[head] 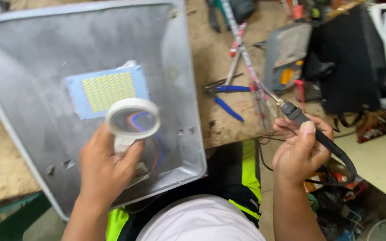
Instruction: Inspecting and probing an LED panel using a magnifying glass, pen, and soldering iron at a repair bench.
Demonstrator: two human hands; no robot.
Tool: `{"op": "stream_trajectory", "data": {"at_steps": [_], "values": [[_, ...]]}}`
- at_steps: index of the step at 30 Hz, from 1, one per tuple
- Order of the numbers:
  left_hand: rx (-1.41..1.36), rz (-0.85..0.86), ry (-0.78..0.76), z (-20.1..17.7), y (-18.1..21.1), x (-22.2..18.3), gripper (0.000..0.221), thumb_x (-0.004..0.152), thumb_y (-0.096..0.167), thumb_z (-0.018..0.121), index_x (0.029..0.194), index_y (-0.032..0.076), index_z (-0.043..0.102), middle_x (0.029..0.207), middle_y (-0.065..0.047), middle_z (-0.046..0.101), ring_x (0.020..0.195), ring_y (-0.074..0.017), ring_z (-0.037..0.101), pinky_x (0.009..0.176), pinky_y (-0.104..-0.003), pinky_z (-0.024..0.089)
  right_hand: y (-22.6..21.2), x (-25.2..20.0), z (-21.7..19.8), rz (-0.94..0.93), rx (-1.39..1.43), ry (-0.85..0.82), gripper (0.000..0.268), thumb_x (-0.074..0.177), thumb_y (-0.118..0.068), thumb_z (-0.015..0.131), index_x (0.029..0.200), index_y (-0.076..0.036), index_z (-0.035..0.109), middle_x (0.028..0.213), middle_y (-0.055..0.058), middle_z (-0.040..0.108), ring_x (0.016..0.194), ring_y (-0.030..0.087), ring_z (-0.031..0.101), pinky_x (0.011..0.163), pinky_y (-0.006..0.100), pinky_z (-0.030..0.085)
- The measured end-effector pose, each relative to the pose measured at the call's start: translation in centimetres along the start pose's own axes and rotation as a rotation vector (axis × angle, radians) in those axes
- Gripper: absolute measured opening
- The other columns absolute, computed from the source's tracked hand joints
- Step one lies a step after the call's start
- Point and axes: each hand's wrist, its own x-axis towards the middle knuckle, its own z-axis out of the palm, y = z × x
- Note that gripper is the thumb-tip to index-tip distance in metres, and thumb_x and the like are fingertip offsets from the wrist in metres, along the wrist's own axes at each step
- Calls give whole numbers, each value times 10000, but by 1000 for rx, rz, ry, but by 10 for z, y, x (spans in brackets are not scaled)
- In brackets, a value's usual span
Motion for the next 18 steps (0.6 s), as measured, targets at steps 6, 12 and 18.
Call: {"op": "stream_trajectory", "data": {"at_steps": [6, 12, 18], "values": [[62, -75, 80, 7, 16, -8, 427, 877, 244, 709, 1300, 193, 677, 1096, -97, 738, 1052, -301, 689, 890, -414, 473, 25, 53, -93, 512, 20, 367, 366, 996, -348, 618, 896, -8, 711, 799, 106, 741, 733, 182, 756, 677, 277, 653], [96, -67, 115, 17, -7, -13, 394, 953, 281, 727, 1298, 104, 662, 997, -124, 725, 993, -326, 679, 892, -433, 469, 37, 90, -121, 303, -312, 247, 249, 1035, -236, 629, 1005, -1, 706, 844, 128, 765, 744, 191, 799, 632, 267, 684], [61, -143, 106, 16, 12, -14, 374, 957, 252, 684, 1314, 144, 652, 720, -71, 695, 801, -210, 717, 915, -361, 502, 31, 103, -131, 215, -440, 112, 147, 1030, -137, 642, 1085, -3, 668, 857, 147, 764, 729, 184, 781, 615, 266, 664]]}}
